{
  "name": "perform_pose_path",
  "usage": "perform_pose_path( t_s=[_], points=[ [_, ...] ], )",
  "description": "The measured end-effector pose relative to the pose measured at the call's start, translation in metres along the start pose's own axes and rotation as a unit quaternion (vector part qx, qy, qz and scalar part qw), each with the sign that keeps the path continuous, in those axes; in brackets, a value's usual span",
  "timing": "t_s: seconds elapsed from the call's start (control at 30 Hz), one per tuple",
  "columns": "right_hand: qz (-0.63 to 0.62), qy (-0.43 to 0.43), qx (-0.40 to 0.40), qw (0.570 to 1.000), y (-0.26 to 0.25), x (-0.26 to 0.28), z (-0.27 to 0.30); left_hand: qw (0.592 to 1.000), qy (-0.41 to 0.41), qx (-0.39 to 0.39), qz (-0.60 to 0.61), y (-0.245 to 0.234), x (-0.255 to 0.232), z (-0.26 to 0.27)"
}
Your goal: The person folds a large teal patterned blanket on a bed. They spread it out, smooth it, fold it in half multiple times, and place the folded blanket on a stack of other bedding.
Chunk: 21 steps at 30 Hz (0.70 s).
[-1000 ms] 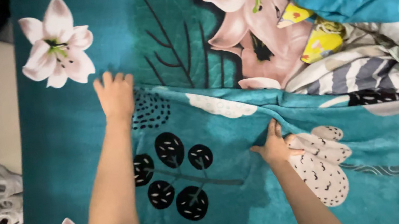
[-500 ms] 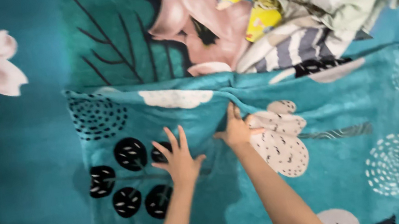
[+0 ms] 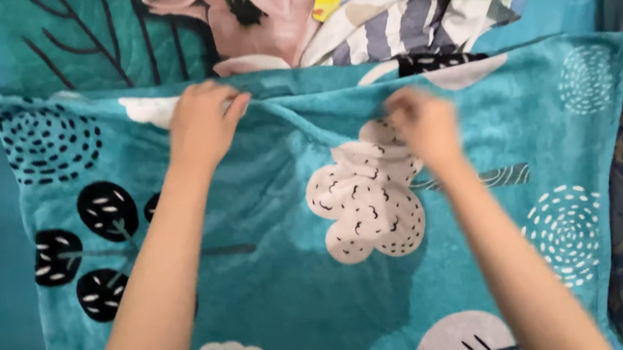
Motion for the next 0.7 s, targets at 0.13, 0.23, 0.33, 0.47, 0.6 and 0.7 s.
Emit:
perform_pose_path(
  t_s=[0.13,0.23,0.33,0.47,0.6,0.7],
  points=[
    [0.119,-0.168,-0.023,0.978,-0.033,-0.066,-0.016,0.992,-0.083,0.094,-0.020,0.044,-0.002,-0.006],
    [0.127,-0.141,-0.005,0.982,-0.021,-0.093,-0.016,0.994,-0.030,0.073,-0.073,0.049,0.003,0.002],
    [0.139,-0.120,-0.003,0.983,-0.008,-0.113,-0.015,0.990,0.066,0.051,-0.112,0.035,0.012,0.007],
    [0.102,-0.119,-0.012,0.988,-0.024,-0.140,-0.026,0.993,0.017,0.108,-0.038,0.015,0.025,-0.008],
    [0.072,-0.059,-0.096,0.991,-0.055,-0.155,-0.059,0.966,-0.190,0.154,0.079,-0.005,0.042,-0.029],
    [0.016,-0.009,-0.118,0.993,-0.059,-0.156,-0.075,0.931,-0.262,0.189,0.170,-0.006,0.048,-0.035]
  ],
)
Point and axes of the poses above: each hand's wrist, its own z-axis away from the middle knuckle, its own y-axis out of the palm, x = y × z, the point moved 1 cm from there along -z, towards the middle knuckle, and after that the axes turned 8 degrees about -x, right-handed, at the moved point
